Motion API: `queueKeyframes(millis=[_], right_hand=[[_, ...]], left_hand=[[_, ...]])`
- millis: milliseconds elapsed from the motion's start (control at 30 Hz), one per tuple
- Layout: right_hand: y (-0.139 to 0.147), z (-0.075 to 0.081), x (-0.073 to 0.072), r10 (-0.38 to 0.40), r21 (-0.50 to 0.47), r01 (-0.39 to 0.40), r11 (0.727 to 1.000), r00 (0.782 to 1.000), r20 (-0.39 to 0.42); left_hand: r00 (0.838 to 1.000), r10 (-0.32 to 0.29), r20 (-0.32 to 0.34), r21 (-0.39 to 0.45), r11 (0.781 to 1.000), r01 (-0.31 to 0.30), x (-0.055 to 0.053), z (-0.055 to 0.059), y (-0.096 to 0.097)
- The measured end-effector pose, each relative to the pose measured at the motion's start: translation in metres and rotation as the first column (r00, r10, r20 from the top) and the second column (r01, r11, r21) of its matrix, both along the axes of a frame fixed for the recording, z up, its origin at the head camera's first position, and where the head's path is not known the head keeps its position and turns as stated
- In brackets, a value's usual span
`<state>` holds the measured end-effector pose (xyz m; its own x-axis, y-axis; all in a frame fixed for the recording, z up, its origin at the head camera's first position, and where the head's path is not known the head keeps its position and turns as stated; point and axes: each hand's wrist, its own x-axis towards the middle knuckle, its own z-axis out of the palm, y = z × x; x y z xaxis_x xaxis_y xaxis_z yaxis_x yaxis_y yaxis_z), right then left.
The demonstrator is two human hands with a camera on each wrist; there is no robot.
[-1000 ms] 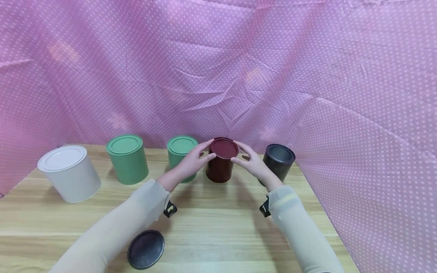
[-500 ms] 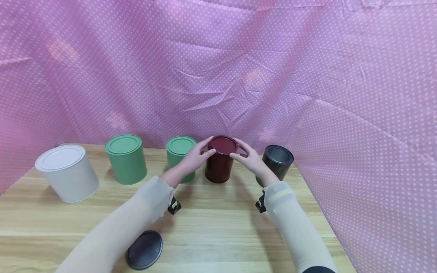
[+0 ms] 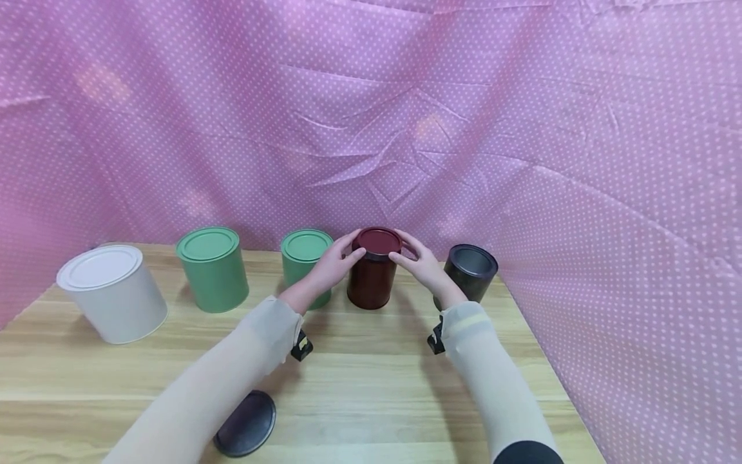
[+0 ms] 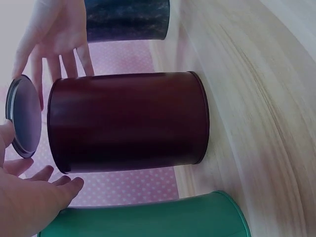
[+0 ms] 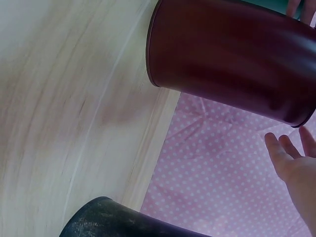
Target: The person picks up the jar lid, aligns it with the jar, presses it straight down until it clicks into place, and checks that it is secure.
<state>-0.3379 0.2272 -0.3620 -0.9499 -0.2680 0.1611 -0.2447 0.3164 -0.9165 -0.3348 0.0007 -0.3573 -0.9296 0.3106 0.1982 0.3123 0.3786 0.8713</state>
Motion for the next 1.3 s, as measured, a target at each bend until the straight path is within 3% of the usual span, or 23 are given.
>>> queueKeyframes(millis=[367, 833, 1300], right_hand=[[-0.001, -0.009, -0.012, -0.027, 0.009, 0.026, 1.0, 0.999, 0.034], [-0.002, -0.019, -0.022, -0.023, -0.029, 0.024, 0.999, 0.999, 0.044], [-0.003, -0.023, -0.031, -0.025, 0.014, 0.024, 1.0, 0.996, 0.081]], left_hand=[[0.999, 0.013, -0.045, 0.001, 1.0, -0.013, -0.01, -0.01, 0.005], [1.0, -0.003, 0.008, 0.002, 1.0, 0.003, -0.022, -0.02, 0.007], [1.0, 0.005, 0.022, 0.026, 1.0, -0.006, -0.028, -0.024, 0.007]])
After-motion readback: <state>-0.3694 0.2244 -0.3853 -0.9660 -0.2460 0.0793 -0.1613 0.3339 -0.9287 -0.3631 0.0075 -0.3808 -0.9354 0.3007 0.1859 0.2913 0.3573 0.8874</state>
